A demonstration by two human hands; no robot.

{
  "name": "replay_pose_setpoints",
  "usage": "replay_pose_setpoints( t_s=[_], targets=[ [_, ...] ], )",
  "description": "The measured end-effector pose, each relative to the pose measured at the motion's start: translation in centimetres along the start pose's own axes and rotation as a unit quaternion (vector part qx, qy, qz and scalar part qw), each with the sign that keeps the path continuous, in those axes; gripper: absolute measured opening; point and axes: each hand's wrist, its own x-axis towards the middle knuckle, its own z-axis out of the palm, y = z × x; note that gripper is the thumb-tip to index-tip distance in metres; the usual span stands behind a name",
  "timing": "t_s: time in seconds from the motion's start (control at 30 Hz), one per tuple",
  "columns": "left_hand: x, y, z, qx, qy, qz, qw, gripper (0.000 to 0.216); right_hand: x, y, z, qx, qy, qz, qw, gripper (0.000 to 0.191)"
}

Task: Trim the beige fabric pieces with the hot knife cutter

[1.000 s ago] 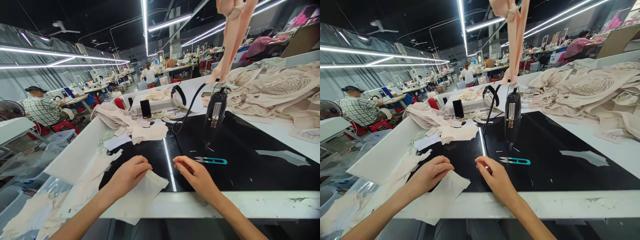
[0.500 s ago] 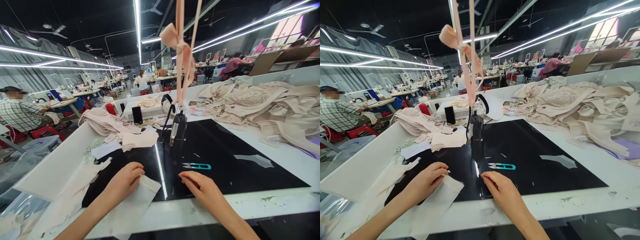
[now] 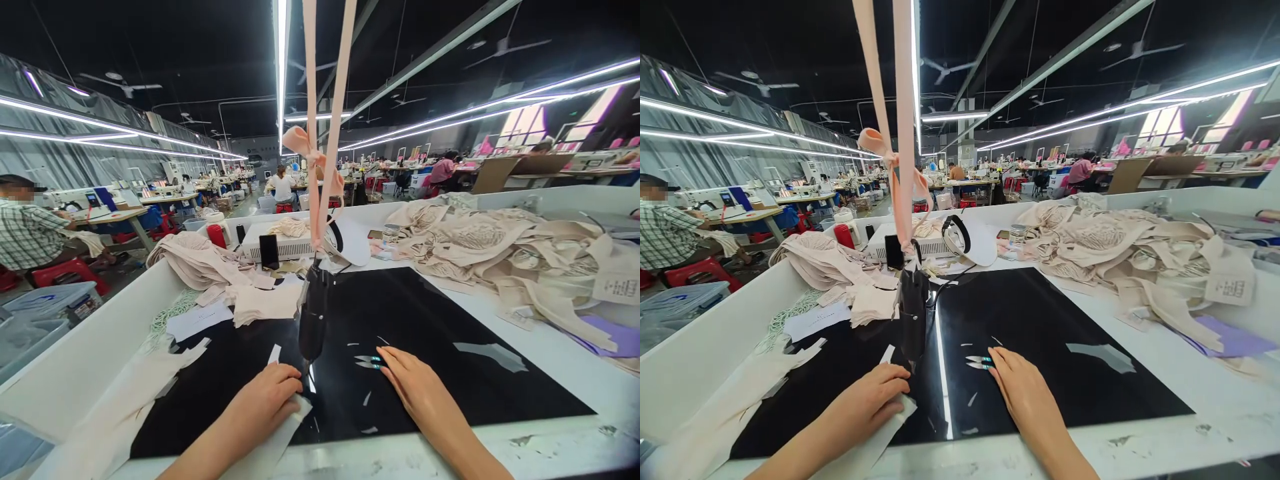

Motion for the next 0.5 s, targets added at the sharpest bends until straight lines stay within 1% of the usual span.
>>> replay_pose_setpoints(
  t_s=[0.1,0.27,0.43,0.5],
  targets=[
    [-0.2,0.1,-0.3,-0.012,-0.009,-0.008,1.000,0.019,0.1,-0.6,-0.1,0.004,-0.007,-0.001,1.000,0.052],
    [-0.3,0.8,-0.6,-0.032,-0.013,-0.034,0.999,0.013,0.9,-1.6,-0.9,0.031,-0.033,0.020,0.999,0.052],
    [-0.3,1.9,-1.5,-0.023,-0.029,-0.064,0.997,0.018,0.8,-1.8,-3.0,0.089,-0.074,0.057,0.992,0.040],
    [-0.5,2.4,-2.2,-0.045,-0.029,-0.079,0.995,0.017,0.2,-1.5,-4.2,0.121,-0.100,0.108,0.982,0.033]
  ],
)
